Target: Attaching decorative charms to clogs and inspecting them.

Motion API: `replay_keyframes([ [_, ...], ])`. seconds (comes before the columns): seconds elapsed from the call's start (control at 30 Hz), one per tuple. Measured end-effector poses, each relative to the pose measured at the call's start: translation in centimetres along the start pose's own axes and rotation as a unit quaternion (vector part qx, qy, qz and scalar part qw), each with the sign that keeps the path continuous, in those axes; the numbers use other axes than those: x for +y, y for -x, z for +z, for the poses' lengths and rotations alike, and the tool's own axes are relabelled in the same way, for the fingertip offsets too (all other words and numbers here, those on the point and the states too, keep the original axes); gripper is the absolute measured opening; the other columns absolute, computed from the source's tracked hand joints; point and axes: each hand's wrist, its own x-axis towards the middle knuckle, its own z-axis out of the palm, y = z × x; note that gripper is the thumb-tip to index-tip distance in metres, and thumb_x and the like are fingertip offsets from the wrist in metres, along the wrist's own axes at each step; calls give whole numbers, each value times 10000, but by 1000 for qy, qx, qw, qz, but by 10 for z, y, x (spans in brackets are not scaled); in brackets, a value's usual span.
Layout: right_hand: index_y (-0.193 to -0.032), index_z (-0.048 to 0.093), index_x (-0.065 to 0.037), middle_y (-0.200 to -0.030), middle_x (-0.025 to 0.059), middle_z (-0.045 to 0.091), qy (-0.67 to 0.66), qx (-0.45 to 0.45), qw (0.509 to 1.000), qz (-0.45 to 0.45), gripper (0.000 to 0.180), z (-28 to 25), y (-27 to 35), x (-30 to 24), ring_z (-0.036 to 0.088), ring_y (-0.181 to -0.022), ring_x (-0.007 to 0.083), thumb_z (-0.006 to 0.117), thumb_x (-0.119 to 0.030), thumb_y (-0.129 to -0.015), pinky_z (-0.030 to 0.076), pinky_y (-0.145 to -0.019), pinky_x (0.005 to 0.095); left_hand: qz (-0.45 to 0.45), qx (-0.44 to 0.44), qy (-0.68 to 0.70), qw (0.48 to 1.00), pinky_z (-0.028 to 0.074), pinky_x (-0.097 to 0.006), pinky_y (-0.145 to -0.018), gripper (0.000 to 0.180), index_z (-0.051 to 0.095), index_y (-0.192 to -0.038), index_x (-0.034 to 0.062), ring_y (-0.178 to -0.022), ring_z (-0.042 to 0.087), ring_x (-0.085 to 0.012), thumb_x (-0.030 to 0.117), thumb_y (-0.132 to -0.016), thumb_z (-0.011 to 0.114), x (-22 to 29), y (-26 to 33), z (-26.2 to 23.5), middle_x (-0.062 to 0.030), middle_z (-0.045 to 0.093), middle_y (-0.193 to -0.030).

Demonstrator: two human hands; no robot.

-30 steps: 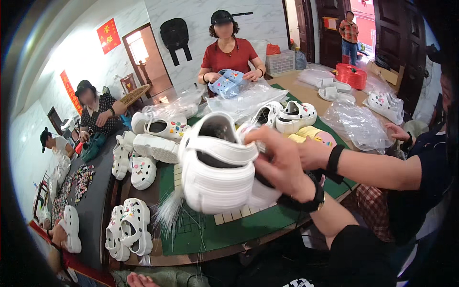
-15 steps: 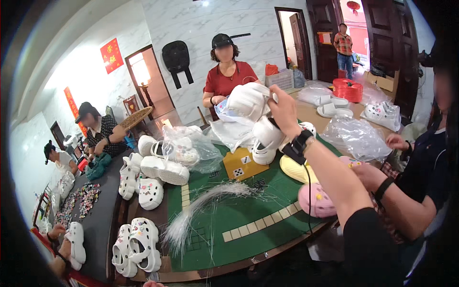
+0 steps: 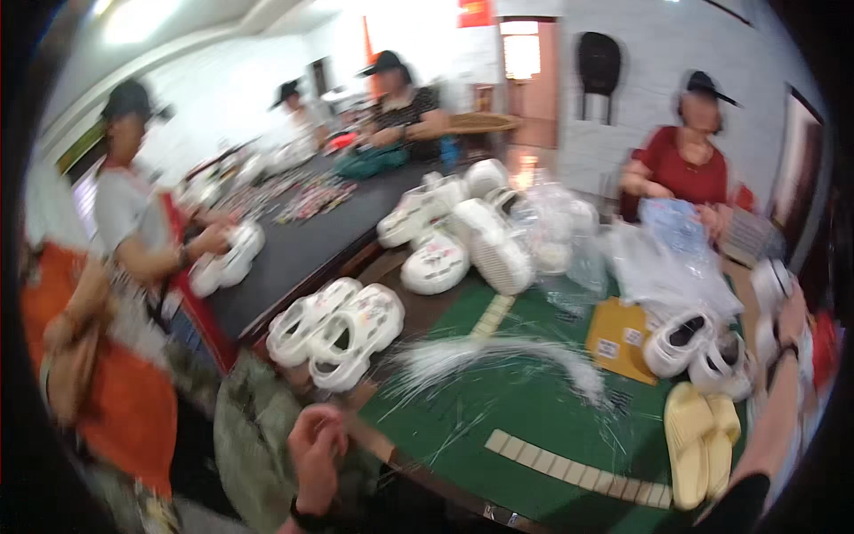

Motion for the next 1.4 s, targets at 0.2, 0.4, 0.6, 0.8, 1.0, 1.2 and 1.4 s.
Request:
replay_keyframes([
  [0.2,-1096,622,-9,-995,189,646,-48,-212,976,15,286,107,9,-4,614,-955,300,521,-208,-919,451,-847,393,-5,-50,2,999,383,-204,-549,120,588,-986,38,-623,486,-56,-22,-932,499,-2,-5,31,1,539,-777],
  [0.4,-1016,653,-28,-807,97,651,-402,-382,828,90,241,51,-25,-296,620,-725,179,565,-238,-935,485,-649,304,8,-188,-14,982,388,-194,-572,106,585,-1030,36,-648,479,-43,12,-934,546,0,6,54,19,546,-807],
  [0.6,-1120,663,-4,-945,67,682,-627,-642,431,-97,232,-108,65,-601,611,-817,125,583,-119,-935,482,-728,247,-16,-296,-7,955,404,-213,-592,109,600,-1038,40,-660,493,-48,53,-936,564,-29,33,65,24,583,-846],
  [0.8,-967,654,25,-934,126,708,-698,-600,356,161,192,-164,107,-690,588,-721,102,542,-130,-951,471,-663,240,-93,-266,43,959,388,-215,-551,112,603,-1031,56,-635,499,-51,130,-951,582,-34,31,13,21,532,-756],
  [1.0,-944,550,-64,-565,-72,231,-759,-435,320,364,140,-157,115,-683,280,-468,51,504,-186,-994,236,-421,224,216,-220,-354,883,362,-442,-1039,505,532,-1276,91,-1242,442,-298,214,-820,711,-41,-67,-68,-163,479,-1298],
  [1.2,-1044,618,-27,-704,-44,469,-699,-422,354,457,142,-188,149,-631,330,-530,24,552,-136,-981,246,-460,219,197,-227,-658,690,109,-718,-1075,802,385,-1424,348,-1417,147,-498,525,-728,744,-62,-198,-142,-227,248,-1523],
  [1.4,-1046,614,-52,-595,-73,327,-627,-467,357,512,147,-220,179,-628,251,-463,35,555,-173,-987,189,-423,221,147,-344,-614,695,301,-610,-993,600,522,-1203,254,-1229,485,-371,570,-732,719,-46,-227,-153,-173,505,-1304],
])
